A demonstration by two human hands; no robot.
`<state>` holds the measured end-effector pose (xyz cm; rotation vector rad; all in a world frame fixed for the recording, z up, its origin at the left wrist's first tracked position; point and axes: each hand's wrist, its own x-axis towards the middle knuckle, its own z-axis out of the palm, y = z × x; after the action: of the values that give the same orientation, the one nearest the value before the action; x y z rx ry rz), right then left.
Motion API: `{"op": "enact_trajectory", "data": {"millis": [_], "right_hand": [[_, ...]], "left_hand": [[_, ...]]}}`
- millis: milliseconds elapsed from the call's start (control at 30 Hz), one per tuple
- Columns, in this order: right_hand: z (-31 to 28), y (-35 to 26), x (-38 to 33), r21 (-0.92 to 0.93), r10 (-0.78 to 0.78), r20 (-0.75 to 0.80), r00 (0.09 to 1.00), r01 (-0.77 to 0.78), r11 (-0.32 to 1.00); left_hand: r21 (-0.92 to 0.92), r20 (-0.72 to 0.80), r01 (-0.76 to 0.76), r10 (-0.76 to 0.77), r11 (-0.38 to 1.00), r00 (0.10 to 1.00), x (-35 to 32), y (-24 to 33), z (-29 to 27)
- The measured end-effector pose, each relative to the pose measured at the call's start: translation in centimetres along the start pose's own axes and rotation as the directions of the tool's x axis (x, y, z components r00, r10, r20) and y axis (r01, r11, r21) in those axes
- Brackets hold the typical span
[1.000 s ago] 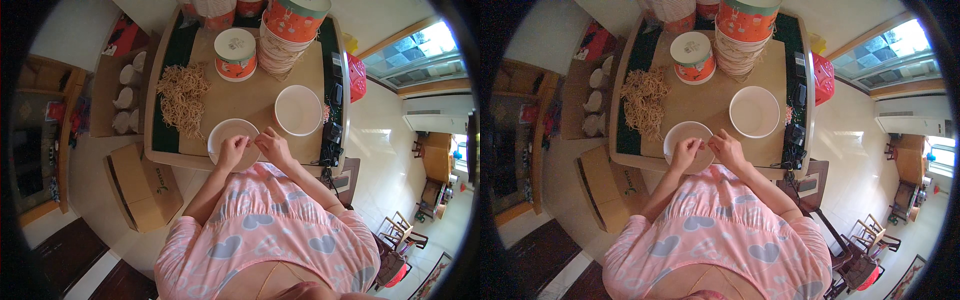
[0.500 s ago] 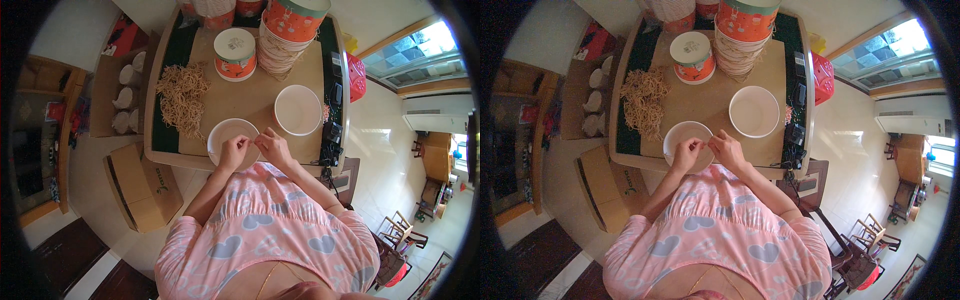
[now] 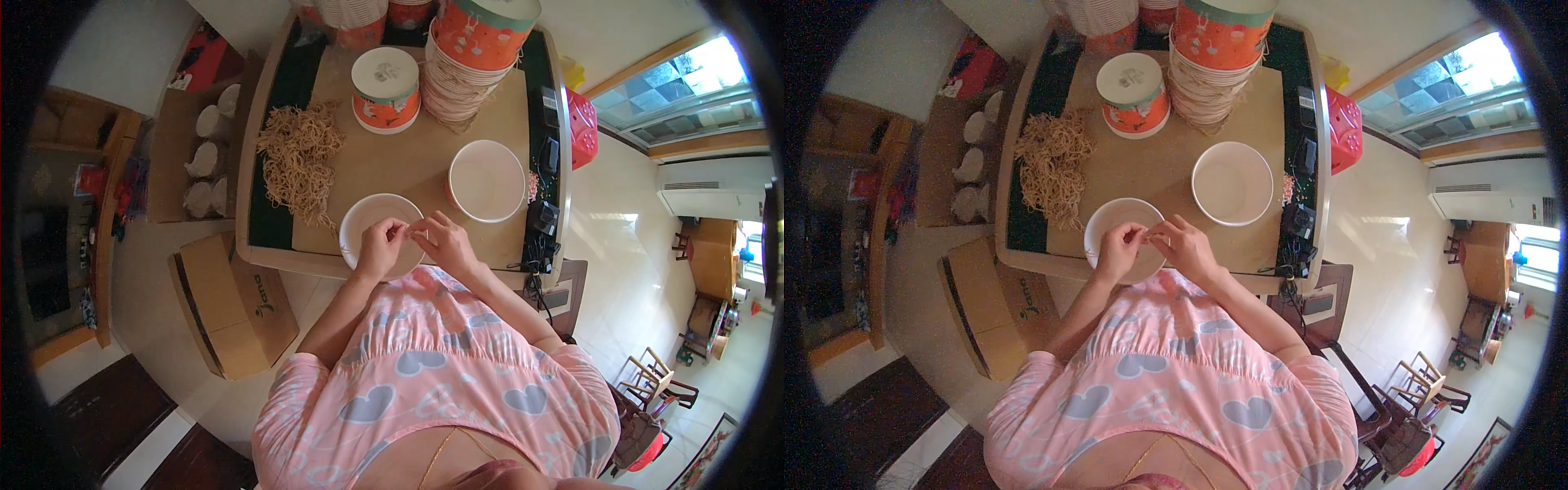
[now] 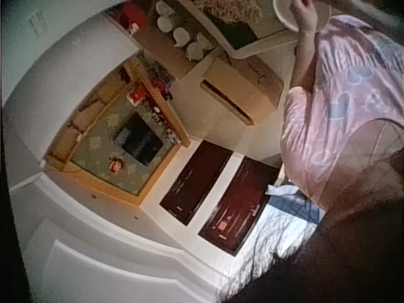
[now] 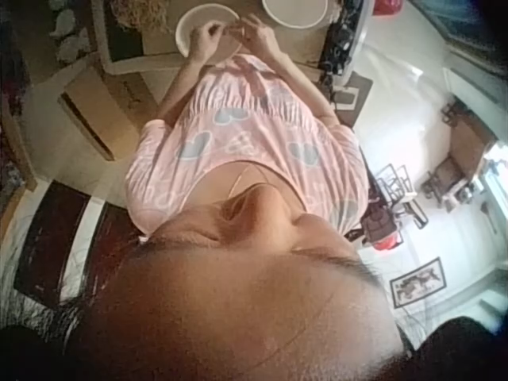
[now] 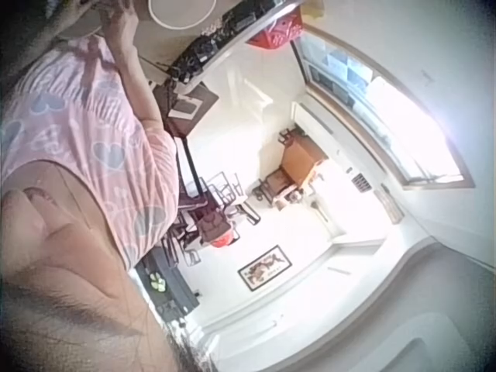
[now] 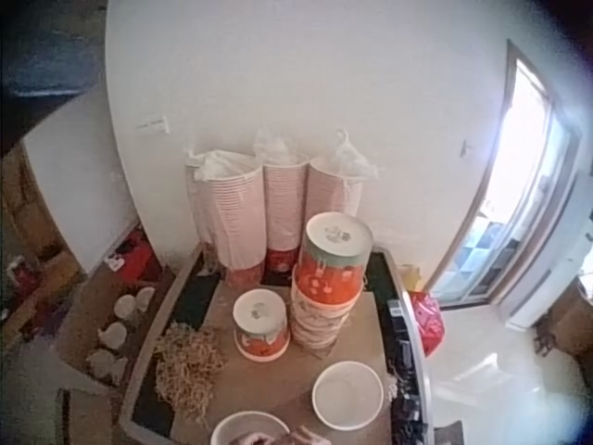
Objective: Threading string through paper bucket holes and filling them with packing material.
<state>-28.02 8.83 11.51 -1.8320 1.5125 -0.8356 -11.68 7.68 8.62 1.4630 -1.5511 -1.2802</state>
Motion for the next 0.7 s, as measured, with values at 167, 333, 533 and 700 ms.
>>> {"op": "enact_trajectory", "data": {"millis": [167,333,533,700], "right_hand": [[-0.2,1.4,0.1,-0.043,-0.074,-0.082,0.994,0.071,0.997],[-0.1,2.4,-0.4,-0.061,-0.034,-0.053,0.998,0.03,0.998],[0.0,2.9,-0.6,0.015,0.049,-0.027,0.998,-0.049,0.999],[0.1,3.0,-0.4,-0.052,-0.111,-0.09,0.99,0.107,0.993]], "left_hand": [[0.034,0.015,-0.012,0.012,0.999,1.0,-0.3,1.7,-0.2],[0.043,0.086,-0.154,0.15,0.987,0.985,-0.8,4.5,-0.4],[-0.12,0.211,-0.097,0.121,0.988,0.97,-1.7,6.8,-0.8],[-0.216,0.208,-0.076,0.122,0.973,0.971,-1.9,6.9,-0.7]]}}
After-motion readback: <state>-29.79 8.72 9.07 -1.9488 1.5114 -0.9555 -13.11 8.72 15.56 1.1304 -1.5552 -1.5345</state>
